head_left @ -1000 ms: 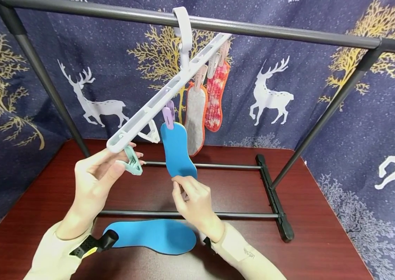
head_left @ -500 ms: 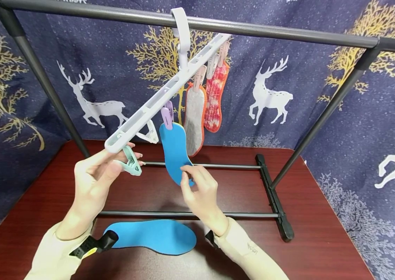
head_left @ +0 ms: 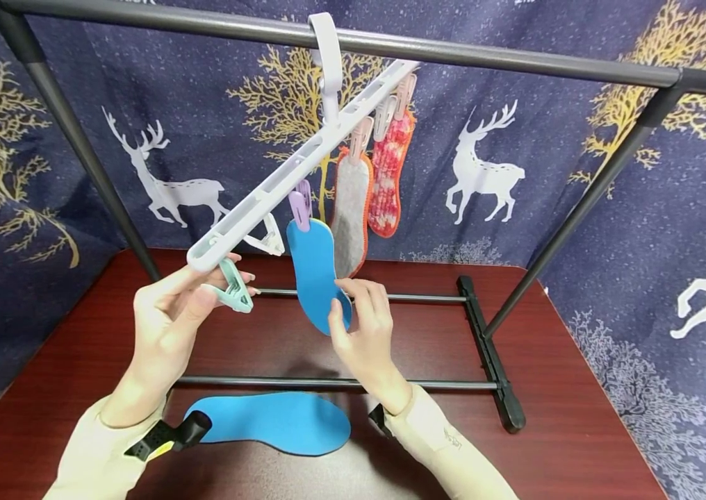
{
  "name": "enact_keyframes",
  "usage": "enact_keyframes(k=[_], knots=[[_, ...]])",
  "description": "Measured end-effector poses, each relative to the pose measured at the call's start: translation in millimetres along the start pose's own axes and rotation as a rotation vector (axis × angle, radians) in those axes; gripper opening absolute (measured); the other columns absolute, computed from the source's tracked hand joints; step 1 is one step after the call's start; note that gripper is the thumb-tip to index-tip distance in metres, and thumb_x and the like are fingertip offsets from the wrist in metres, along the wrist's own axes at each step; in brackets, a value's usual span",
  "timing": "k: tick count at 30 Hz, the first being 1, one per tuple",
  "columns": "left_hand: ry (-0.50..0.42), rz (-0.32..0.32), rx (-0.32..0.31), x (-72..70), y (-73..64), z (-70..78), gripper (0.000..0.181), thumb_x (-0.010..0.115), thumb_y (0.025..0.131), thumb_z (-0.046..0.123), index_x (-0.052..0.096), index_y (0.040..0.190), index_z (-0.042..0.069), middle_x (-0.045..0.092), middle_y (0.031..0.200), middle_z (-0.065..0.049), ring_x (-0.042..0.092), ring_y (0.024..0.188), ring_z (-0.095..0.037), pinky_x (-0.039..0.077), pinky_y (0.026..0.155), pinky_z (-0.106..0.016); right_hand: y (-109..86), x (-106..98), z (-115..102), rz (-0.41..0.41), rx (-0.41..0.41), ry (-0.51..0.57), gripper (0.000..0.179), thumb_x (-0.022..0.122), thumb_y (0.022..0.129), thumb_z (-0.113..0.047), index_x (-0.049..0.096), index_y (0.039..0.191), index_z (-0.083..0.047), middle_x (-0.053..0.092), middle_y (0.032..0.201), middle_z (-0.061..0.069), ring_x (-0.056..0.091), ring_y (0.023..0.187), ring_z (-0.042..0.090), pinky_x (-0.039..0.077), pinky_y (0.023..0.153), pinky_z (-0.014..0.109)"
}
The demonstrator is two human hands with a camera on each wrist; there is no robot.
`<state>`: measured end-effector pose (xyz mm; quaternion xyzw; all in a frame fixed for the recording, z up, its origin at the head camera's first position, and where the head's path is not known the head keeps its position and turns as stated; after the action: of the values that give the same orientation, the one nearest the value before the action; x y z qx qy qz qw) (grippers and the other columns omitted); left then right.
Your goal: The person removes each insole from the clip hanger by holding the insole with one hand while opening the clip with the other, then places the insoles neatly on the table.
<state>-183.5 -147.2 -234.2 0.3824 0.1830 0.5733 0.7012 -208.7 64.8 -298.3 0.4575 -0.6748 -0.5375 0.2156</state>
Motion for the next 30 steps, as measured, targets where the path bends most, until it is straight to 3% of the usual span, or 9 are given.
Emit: enact_keyframes(k=[3, 7, 11, 15, 23, 30], knots=[[-0.010, -0.006, 0.003, 0.4, -0.2, -0.1, 0.032, 0.056, 0.095, 0.000, 0.055, 0.122, -0.018, 0.070, 0.108, -0.017, 0.072, 0.091, -0.026, 0.059, 0.081, -0.031, 1.8, 4.0, 5.6, -0.050, 0.060, -0.001, 0.028, 0.062, 0.084, -0.004, 0.060, 0.112, 0.001, 0.061, 0.106, 0.014, 0.055, 0.095, 0.028, 0.046, 0.085, 0.037], [-0.041, -0.017, 0.007, 0.9, -0.2, 0.4, 0.033, 0.055, 0.096, 0.002, 0.055, 0.123, -0.017, 0.068, 0.112, -0.017, 0.071, 0.095, -0.026, 0.059, 0.081, -0.031, 2.2, 14.2, 16.9, -0.175, 0.179, 0.034, 0.034, 0.062, 0.090, -0.011, 0.056, 0.122, 0.000, 0.060, 0.112, 0.014, 0.055, 0.104, 0.026, 0.045, 0.094, 0.037], [-0.063, -0.025, 0.005, 1.6, 0.2, 1.3, 0.033, 0.053, 0.097, 0.003, 0.054, 0.124, -0.017, 0.067, 0.115, -0.017, 0.070, 0.097, -0.026, 0.059, 0.081, -0.032, 0.7, 23.4, 24.2, -0.293, 0.281, 0.074, 0.033, 0.062, 0.094, -0.014, 0.055, 0.124, -0.003, 0.062, 0.111, 0.011, 0.059, 0.104, 0.021, 0.049, 0.093, 0.038], [-0.078, -0.030, 0.007, 2.0, 0.8, 2.0, 0.033, 0.052, 0.098, 0.002, 0.053, 0.126, -0.016, 0.065, 0.118, -0.018, 0.069, 0.099, -0.026, 0.059, 0.082, -0.033, 0.8, 29.0, 25.6, -0.351, 0.326, 0.113, 0.029, 0.061, 0.095, -0.016, 0.058, 0.121, -0.005, 0.066, 0.107, 0.008, 0.064, 0.100, 0.017, 0.054, 0.088, 0.035], [-0.125, -0.029, 0.014, 0.3, 0.5, 2.7, 0.034, 0.051, 0.098, 0.002, 0.052, 0.126, -0.018, 0.068, 0.113, -0.019, 0.070, 0.097, -0.028, 0.058, 0.084, -0.034, 1.8, 32.1, 23.4, -0.357, 0.301, 0.128, 0.019, 0.061, 0.095, -0.013, 0.062, 0.114, -0.008, 0.073, 0.099, 0.005, 0.071, 0.090, 0.013, 0.057, 0.079, 0.029], [-0.166, -0.015, 0.035, -0.9, 2.1, 5.6, 0.033, 0.053, 0.097, 0.000, 0.053, 0.124, -0.019, 0.067, 0.113, -0.021, 0.069, 0.096, -0.029, 0.058, 0.084, -0.035, 3.0, 30.0, 19.6, -0.326, 0.247, 0.103, 0.017, 0.062, 0.095, -0.011, 0.063, 0.111, -0.007, 0.073, 0.091, 0.006, 0.070, 0.073, 0.012, 0.054, 0.060, 0.032]])
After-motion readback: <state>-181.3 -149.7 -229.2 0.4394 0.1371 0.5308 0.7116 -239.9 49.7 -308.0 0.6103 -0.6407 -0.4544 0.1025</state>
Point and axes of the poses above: each hand's wrist, its own y-axis towards the middle knuckle, its own x-axis out of the palm, z = x × y, the point moved 9 cm from there along y, towards the middle knuckle
